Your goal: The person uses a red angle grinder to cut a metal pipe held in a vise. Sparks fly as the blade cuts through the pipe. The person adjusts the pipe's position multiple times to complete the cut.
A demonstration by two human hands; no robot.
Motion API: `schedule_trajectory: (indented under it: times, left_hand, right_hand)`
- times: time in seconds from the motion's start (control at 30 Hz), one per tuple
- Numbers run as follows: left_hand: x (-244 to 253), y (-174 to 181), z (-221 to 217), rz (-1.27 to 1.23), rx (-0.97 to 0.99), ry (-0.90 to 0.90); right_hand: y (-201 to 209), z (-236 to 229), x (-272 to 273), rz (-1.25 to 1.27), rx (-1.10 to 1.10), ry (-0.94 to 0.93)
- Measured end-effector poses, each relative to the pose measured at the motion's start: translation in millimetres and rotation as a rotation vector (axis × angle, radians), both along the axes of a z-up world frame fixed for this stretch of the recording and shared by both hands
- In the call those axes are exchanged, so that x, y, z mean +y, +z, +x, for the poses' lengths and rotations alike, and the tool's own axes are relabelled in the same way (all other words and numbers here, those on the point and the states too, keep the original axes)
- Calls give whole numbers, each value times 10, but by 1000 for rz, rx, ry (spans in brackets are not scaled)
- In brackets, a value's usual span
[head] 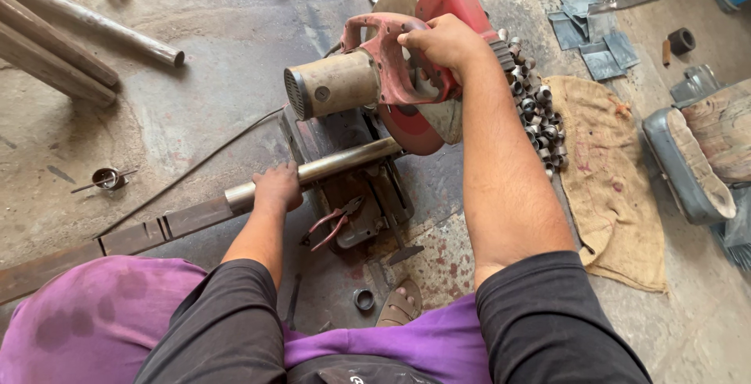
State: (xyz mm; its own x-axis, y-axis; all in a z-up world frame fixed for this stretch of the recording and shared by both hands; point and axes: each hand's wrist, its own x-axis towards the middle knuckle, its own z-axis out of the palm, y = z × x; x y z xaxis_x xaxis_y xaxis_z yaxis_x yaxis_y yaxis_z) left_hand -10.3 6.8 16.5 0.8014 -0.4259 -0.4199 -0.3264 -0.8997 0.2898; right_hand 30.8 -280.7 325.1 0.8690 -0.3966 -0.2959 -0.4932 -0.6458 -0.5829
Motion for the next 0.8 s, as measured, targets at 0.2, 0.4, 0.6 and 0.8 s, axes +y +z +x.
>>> schedule_trajectory:
  times: [0.2,0.4,0.6,0.8]
  left_hand:
    - [49,87,84,54,9,-69]
    - [478,50,216,2,-139,-19]
    - [537,-97,316,50,-106,148]
    - [-76,-360,442,-34,-231,136]
  right_hand:
    - [-56,69,-86,27,-10,34]
    - [-5,208,-90,-4,-2,61]
    - [160,330,18,-158,79,57]
    - [192,321,46,-152,30,73]
